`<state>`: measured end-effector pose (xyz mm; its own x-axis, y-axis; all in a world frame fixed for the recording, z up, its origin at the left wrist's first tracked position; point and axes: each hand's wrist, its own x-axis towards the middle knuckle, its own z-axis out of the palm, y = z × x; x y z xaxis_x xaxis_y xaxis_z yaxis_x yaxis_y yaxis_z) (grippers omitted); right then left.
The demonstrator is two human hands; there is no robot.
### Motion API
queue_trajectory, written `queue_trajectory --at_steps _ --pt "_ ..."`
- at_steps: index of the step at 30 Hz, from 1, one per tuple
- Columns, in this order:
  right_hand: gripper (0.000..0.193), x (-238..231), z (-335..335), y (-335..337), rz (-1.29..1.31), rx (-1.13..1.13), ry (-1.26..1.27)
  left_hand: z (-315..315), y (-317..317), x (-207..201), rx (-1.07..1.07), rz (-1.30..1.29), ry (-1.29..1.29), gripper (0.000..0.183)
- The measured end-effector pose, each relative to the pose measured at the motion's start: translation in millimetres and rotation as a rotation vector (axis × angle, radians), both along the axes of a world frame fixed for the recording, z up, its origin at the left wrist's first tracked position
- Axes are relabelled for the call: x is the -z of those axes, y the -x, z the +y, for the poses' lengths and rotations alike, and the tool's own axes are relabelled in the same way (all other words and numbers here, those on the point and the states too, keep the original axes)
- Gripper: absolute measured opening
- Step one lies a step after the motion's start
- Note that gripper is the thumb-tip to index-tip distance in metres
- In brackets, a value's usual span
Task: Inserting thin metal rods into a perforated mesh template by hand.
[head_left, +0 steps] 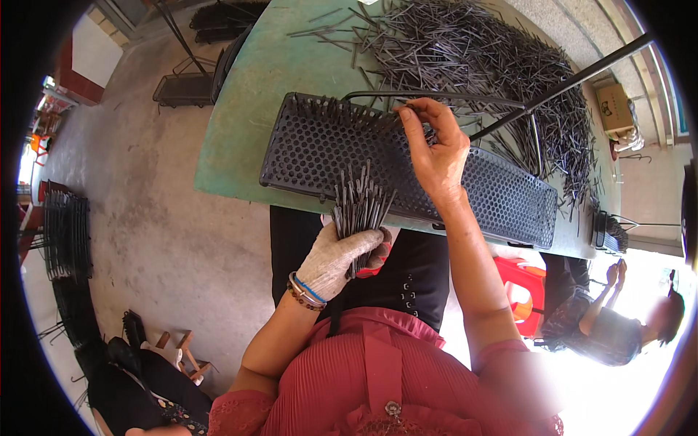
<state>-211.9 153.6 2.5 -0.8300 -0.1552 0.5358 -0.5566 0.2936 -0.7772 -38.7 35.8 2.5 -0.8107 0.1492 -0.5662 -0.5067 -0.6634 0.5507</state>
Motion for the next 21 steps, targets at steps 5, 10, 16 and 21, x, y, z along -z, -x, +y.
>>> queue_trajectory --at_steps 5,10,16,21 --pt "0.019 1.6 -2.4 -1.2 0.034 -0.020 -0.096 0.9 1.3 -0.5 0.004 -0.003 0.000 0.018" --pt "0.018 1.7 -5.7 -1.7 0.185 0.011 -0.222 3.2 1.5 -0.9 -0.028 -0.022 0.010 0.017" --pt "0.017 1.3 -3.5 -4.2 0.298 -0.023 -0.279 1.5 0.2 0.4 -0.022 -0.019 0.003 0.017" --pt "0.016 -1.2 -6.5 -5.2 0.302 -0.012 -0.275 1.6 1.5 -3.8 0.009 -0.019 0.011 0.019"
